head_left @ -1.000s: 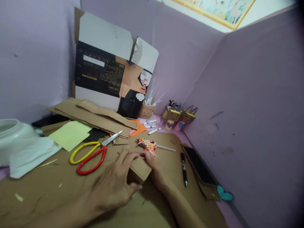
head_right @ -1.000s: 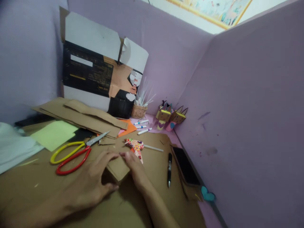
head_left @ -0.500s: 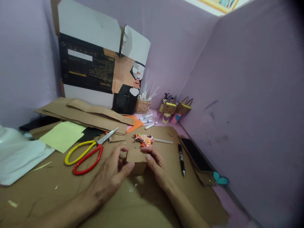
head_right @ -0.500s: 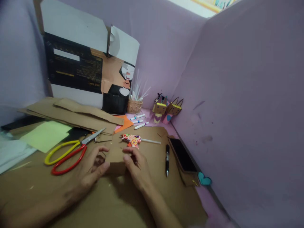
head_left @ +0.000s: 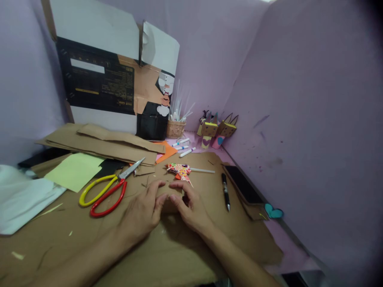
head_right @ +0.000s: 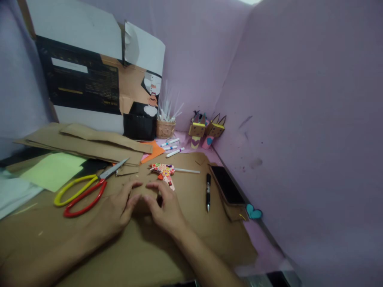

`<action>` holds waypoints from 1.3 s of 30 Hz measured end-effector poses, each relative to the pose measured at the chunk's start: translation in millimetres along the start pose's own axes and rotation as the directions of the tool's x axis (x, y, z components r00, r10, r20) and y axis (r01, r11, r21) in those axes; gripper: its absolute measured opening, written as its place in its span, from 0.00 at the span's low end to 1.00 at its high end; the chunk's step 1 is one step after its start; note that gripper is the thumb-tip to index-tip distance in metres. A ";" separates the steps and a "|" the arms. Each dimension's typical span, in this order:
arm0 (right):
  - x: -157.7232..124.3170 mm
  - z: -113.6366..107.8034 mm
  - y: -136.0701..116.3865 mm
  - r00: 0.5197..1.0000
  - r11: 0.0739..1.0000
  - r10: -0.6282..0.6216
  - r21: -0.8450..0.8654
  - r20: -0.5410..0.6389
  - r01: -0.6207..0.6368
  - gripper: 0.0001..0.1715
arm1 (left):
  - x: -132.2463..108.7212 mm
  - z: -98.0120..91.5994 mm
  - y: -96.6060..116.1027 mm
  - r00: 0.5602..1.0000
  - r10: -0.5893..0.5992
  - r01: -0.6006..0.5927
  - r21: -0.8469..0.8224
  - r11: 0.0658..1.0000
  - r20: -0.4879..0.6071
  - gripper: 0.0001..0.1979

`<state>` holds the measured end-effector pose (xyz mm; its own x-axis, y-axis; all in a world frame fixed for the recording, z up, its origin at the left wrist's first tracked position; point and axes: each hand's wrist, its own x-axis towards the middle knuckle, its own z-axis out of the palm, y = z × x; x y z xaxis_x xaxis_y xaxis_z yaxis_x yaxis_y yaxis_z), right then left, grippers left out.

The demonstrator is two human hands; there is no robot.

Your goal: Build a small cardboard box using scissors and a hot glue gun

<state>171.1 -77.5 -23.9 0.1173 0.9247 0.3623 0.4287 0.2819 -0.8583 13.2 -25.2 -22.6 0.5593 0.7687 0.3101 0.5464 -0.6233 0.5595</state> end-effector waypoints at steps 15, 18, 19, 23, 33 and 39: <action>0.7 -3.7 6.6 0.998 0.981 0.048 0.186 0.035 -0.054 0.33 | -3.8 -3.1 -16.4 0.997 0.009 0.007 -0.210 0.978 0.074 0.25; 2.6 -5.0 5.6 0.990 0.937 0.129 0.318 0.060 -0.141 0.46 | -2.4 -9.1 -17.1 0.988 -0.073 0.126 -0.419 0.899 0.139 0.33; 3.6 -5.1 6.0 0.990 0.920 0.128 0.366 0.061 -0.142 0.46 | -1.0 -10.2 -16.2 0.986 -0.105 0.157 -0.489 0.858 0.132 0.34; 8.3 -5.0 10.9 0.995 0.834 0.098 0.545 -0.007 -0.078 0.36 | 8.3 -14.4 -11.8 0.957 -0.273 0.263 -0.702 0.661 0.101 0.33; 3.8 -8.3 9.9 0.992 0.936 0.030 0.344 0.123 -0.071 0.46 | 13.3 -17.1 -11.9 0.832 -0.386 0.541 -0.735 0.408 0.398 0.28; 4.2 -0.3 17.2 0.990 0.929 0.125 0.343 0.060 -0.138 0.36 | 14.2 -24.7 -11.6 0.890 -0.394 0.453 -0.547 0.704 0.230 0.26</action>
<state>179.2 -68.9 -37.0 0.1165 0.9663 0.2295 0.0747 0.2219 -0.9722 -0.7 -3.5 -5.7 0.4257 0.8967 -0.1211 0.2965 -0.0118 0.9550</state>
